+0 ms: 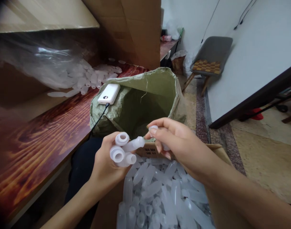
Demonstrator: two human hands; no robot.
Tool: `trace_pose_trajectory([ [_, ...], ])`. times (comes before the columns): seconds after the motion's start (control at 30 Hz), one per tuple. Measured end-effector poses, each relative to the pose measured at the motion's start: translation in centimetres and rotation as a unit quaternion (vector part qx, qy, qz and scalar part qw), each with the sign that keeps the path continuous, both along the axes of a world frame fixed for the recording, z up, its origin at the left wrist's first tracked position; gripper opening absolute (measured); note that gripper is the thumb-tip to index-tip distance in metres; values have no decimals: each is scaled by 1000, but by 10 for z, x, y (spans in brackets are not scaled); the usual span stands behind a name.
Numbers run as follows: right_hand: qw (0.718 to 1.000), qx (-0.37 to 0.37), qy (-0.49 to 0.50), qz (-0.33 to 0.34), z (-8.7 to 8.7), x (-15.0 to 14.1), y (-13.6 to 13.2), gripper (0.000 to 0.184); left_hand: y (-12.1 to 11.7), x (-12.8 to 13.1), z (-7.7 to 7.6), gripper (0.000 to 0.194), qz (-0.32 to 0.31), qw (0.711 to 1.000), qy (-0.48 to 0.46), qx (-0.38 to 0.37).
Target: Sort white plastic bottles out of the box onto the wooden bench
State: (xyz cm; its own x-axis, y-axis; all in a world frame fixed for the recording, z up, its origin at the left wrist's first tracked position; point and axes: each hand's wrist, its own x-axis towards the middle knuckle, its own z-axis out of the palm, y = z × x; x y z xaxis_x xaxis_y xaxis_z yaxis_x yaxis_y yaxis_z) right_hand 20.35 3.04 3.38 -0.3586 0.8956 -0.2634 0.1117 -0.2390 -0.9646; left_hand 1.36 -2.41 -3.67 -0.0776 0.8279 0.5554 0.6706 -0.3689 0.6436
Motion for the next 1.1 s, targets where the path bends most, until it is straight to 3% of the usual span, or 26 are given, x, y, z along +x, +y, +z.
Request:
trace_pose_trajectory([
  [0.17, 995, 94, -29, -5, 0, 7, 2, 26, 3, 1, -5, 42, -17, 999, 30, 5],
  [0.3, 972, 197, -124, 28, 6, 6, -4, 24, 4, 4, -8, 41, -38, 998, 51, 11],
  [0.47, 900, 351, -252, 61, 11, 1, -14, 19, 4, 3, -12, 45, -65, 994, 83, 24],
  [0.7, 800, 514, -285, 122, -5, 7, -18, 11, 5, -1, -15, 54, -51, 981, 171, 74],
  [0.83, 775, 539, -297, 143, -8, 6, -17, 14, 6, -1, -12, 51, -40, 974, 198, 103],
  [1.1, 760, 528, -340, 164, -11, 3, -17, 13, 3, -1, -9, 42, -49, 967, 222, 117],
])
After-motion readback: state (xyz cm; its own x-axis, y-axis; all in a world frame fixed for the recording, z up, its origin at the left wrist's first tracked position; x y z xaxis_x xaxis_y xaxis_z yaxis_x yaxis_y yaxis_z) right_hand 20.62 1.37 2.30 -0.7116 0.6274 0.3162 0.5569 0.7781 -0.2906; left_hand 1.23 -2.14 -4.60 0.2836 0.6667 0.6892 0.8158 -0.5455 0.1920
